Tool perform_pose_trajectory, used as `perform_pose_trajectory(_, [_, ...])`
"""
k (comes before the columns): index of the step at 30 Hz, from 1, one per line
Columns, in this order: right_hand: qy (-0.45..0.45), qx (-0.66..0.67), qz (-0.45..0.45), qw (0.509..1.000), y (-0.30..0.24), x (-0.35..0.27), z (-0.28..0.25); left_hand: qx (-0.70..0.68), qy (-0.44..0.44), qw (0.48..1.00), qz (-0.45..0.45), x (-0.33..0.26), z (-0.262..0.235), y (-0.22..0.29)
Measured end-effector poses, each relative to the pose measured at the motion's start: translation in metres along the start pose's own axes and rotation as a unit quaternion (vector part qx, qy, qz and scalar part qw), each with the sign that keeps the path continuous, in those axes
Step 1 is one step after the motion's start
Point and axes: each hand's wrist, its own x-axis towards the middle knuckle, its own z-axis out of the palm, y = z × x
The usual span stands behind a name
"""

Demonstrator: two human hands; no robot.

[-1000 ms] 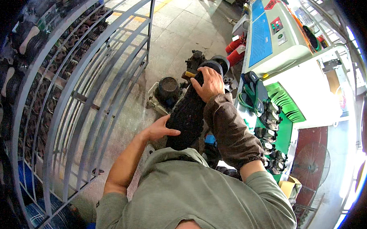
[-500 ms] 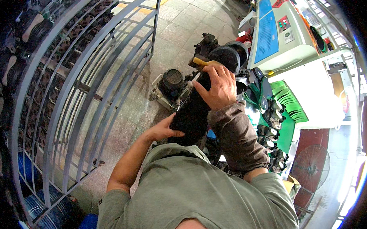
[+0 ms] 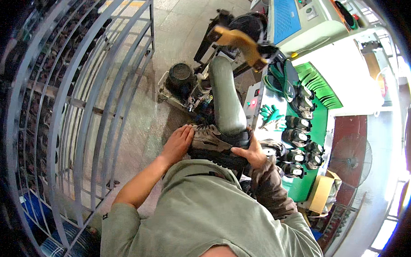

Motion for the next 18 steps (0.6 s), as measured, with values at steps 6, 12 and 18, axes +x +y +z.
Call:
perform_pose_trajectory(6, [0.106, -0.193, 0.028, 0.975, 0.056, -0.010, -0.015, -0.403, -0.150, 0.895, -0.118, 0.111, -0.059, 0.027])
perform_pose_trajectory(12, [0.154, -0.189, 0.063, 0.968, 0.091, -0.020, -0.046, -0.904, 0.084, 0.308, -0.285, 0.199, -0.038, 0.095])
perform_pose_trajectory(18, [0.097, 0.030, -0.039, 0.994, 0.112, 0.004, -0.066, -0.870, 0.128, 0.380, -0.287, 0.197, -0.034, 0.102])
